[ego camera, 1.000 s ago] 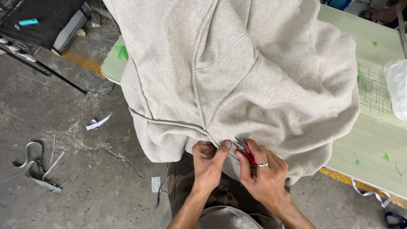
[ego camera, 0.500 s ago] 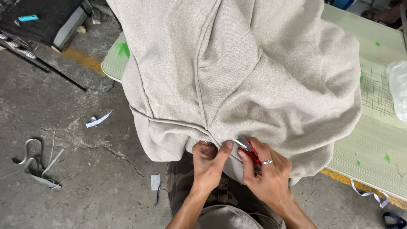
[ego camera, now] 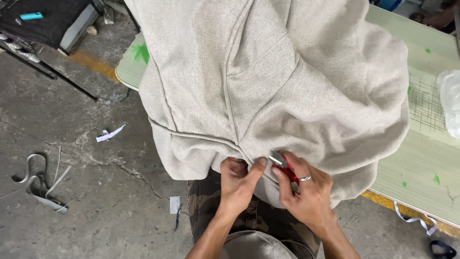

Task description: Trimming excess threads from a garment using thread nippers on a workstation

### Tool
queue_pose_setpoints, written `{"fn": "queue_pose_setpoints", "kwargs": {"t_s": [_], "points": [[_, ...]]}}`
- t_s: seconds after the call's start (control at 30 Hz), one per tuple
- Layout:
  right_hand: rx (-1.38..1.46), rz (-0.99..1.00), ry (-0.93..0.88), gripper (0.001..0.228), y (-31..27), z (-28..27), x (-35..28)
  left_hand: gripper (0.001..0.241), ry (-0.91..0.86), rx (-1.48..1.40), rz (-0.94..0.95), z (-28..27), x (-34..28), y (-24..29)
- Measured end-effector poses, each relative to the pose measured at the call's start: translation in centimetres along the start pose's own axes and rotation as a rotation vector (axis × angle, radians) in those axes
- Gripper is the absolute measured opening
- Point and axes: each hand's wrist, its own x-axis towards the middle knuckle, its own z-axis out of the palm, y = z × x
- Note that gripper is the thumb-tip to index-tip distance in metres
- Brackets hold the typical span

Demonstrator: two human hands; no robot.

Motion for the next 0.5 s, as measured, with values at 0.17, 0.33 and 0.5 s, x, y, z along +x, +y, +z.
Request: {"fn": "queue_pose_setpoints", "kwargs": {"t_s": [0.17,0.33,0.5], "points": [[0.078,0.145,0.042,0.028,-0.2,0.3,-0.5,0.056,-0.121,-0.087,0.065,0.2,-0.2,3.2],[0.189,0.381,0.024,0.028,-1.7,0.4,-0.5,0.042,0.011,-0.043,-0.172,0.2,-0.6,0.8],[0.157,0.435,0.064,0.027,-2.2,0.8,-0.2,0.04,0.038,0.038,-0.176,0.2,-0.8,0.3]]}}
